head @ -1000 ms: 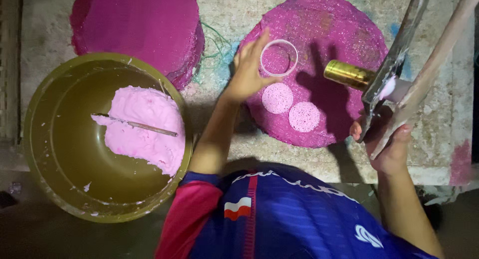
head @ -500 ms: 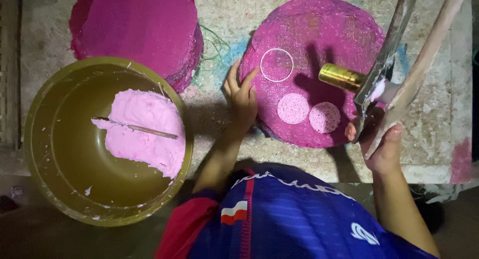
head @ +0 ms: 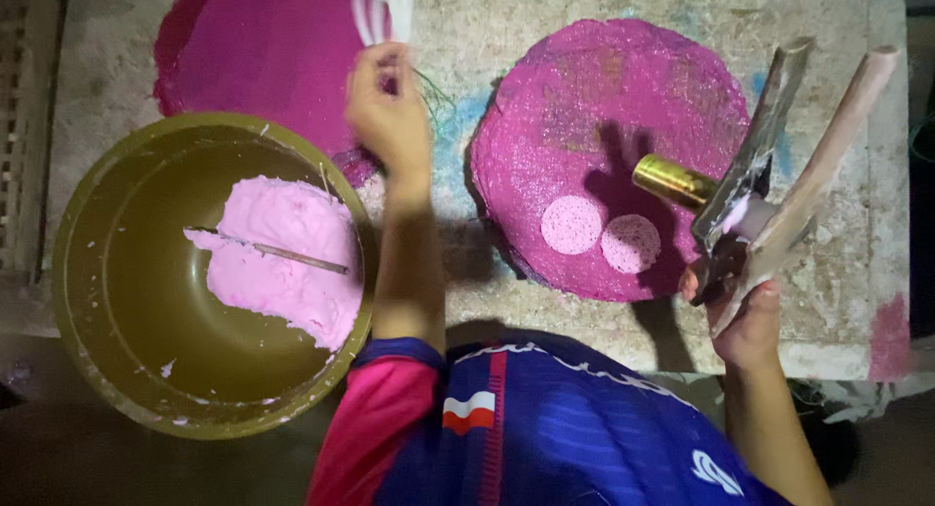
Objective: The person presses pink dough through a wooden hand press to deposit round dough discs onto magenta mold boards, arranges the discs, covers boards with woven bamboo lids, ties them with green string, and moves a covered board onto a steamer pot. They refill the press with dough from a large bowl between batches.
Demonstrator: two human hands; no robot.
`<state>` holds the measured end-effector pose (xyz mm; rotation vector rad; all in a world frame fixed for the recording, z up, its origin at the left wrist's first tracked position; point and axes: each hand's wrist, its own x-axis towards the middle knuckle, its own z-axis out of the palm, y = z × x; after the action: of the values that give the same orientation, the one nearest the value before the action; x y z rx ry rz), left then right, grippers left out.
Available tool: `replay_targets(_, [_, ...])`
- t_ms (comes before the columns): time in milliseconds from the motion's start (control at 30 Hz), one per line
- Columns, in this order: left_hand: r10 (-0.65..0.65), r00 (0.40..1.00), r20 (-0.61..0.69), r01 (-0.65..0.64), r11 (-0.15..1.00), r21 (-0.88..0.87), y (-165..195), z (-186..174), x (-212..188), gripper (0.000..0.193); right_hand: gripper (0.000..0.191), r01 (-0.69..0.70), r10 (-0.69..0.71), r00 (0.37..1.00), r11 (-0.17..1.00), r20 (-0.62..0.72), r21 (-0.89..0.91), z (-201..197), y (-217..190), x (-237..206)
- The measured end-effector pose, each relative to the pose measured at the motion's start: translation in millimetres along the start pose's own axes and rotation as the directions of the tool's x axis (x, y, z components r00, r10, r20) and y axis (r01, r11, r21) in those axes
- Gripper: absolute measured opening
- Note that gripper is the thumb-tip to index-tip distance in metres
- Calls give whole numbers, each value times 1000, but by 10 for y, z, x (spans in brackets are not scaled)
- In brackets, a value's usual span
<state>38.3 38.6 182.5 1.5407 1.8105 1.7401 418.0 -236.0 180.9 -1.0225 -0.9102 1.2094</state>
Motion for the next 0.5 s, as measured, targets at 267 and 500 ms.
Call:
replay_targets(267, [308,931,197,-326,943,69,95,-106,-653,10,82,-42,41,999,999,-23,-30,74,-10,-41])
replay_targets(500, [370,745,556,-424,905,-34,328,-250,-1339,10,81,-33,34,999,995,4,-92,142,-20,-100])
